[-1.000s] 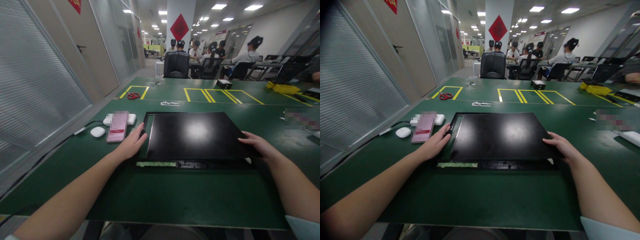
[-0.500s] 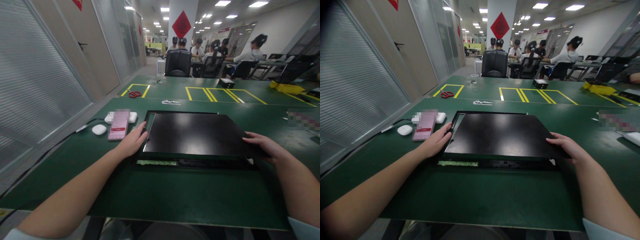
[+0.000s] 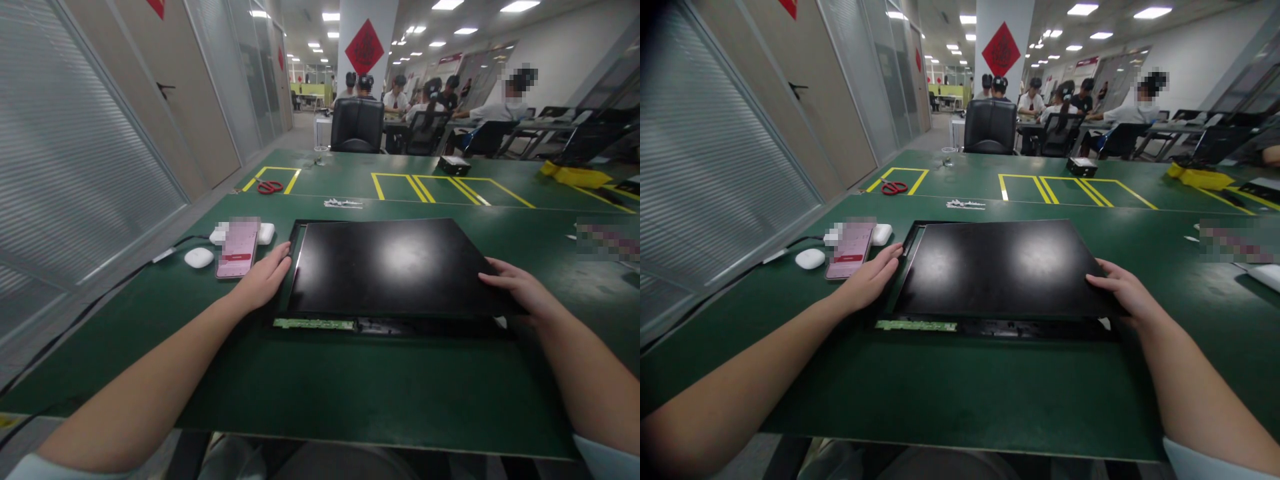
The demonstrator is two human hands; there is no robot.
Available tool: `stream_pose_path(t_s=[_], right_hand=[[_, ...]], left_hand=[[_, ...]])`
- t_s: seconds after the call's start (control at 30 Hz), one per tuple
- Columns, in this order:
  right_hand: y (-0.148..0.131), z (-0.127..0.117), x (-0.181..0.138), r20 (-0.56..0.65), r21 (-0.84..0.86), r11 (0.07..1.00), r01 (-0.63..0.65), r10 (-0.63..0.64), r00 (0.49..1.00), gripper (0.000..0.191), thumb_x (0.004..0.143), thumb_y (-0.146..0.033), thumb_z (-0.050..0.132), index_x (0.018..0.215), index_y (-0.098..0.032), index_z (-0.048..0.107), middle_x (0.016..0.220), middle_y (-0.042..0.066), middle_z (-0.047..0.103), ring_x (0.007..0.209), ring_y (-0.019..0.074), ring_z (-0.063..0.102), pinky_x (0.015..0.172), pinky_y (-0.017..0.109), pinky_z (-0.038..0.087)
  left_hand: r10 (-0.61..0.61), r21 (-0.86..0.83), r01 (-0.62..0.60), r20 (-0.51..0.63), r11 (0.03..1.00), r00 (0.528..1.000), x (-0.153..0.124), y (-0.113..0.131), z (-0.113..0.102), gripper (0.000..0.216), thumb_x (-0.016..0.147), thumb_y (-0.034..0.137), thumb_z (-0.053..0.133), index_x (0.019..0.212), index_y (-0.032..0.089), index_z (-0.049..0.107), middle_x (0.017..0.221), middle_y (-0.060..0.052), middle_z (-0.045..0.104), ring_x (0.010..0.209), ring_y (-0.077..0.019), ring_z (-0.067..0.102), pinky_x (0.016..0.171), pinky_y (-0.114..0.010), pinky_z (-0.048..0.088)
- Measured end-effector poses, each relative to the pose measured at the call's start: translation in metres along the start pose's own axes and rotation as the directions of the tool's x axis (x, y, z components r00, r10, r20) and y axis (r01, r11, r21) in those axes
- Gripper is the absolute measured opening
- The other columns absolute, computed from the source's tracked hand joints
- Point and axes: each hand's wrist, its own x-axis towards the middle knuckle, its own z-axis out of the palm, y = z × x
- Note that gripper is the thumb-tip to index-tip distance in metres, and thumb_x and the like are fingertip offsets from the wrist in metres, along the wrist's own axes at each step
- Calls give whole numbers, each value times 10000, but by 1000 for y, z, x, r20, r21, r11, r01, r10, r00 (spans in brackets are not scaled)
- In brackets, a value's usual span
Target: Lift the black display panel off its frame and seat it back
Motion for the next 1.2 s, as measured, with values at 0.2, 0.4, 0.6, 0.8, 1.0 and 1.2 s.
stream_pose_path(t_s=[0.2, 0.4, 0.6, 0.8, 1.0, 1.2], right_hand=[[-10, -4, -2, -42, 23, 993, -115, 116, 992, 394, 650, -60, 770, 980, -272, 741, 827, 20, 802, 573, 203, 735, 493, 250, 618], [-9, 8, -4, -8, 36, 990, -136, 136, 991, 376, 680, -54, 723, 1002, -250, 737, 855, 40, 806, 618, 224, 756, 514, 267, 630], [-2, 10, -2, 6, 58, 995, -75, 75, 997, 468, 682, -47, 719, 1097, -262, 737, 867, 36, 808, 643, 220, 766, 539, 248, 630], [-4, 12, -4, 14, 45, 998, -52, 52, 999, 503, 678, -70, 738, 1135, -283, 736, 905, 37, 812, 682, 238, 776, 540, 261, 636], [-8, 15, -6, -38, 60, 996, -64, 67, 997, 548, 657, -65, 739, 1159, -285, 734, 878, 20, 814, 680, 230, 776, 538, 246, 631], [-5, 13, -4, -10, 63, 997, -35, 36, 999, 620, 643, -49, 731, 1218, -280, 721, 961, 10, 820, 724, 244, 785, 601, 299, 663]], left_hand=[[-7, -25, 6, -7, 1000, 1000, 0, -1, 1, 718, 991, 533, 306, 1531, 84, 452, 1550, -182, 545, 1430, -343, 519, 1213, -496, 359], [-78, -185, 65, -65, 981, 995, 3, -12, 1, 688, 992, 608, 331, 1473, 160, 537, 1508, -140, 599, 1417, -326, 530, 1220, -490, 340], [-103, -300, 79, -63, 951, 993, 5, -15, 1, 678, 985, 631, 361, 1435, 165, 558, 1439, -147, 656, 1384, -311, 564, 1207, -487, 362], [-113, -254, 94, -60, 963, 992, 1, -3, -3, 642, 994, 594, 345, 1418, 164, 565, 1433, -131, 662, 1376, -305, 572, 1206, -476, 370], [-96, -206, 82, -58, 975, 994, 2, -5, -2, 638, 1000, 576, 327, 1422, 160, 562, 1452, -128, 649, 1401, -296, 549, 1224, -470, 344], [-80, -179, 70, -48, 981, 996, 2, -6, -2, 671, 1002, 582, 308, 1435, 132, 552, 1470, -145, 629, 1411, -291, 537, 1220, -444, 349]])
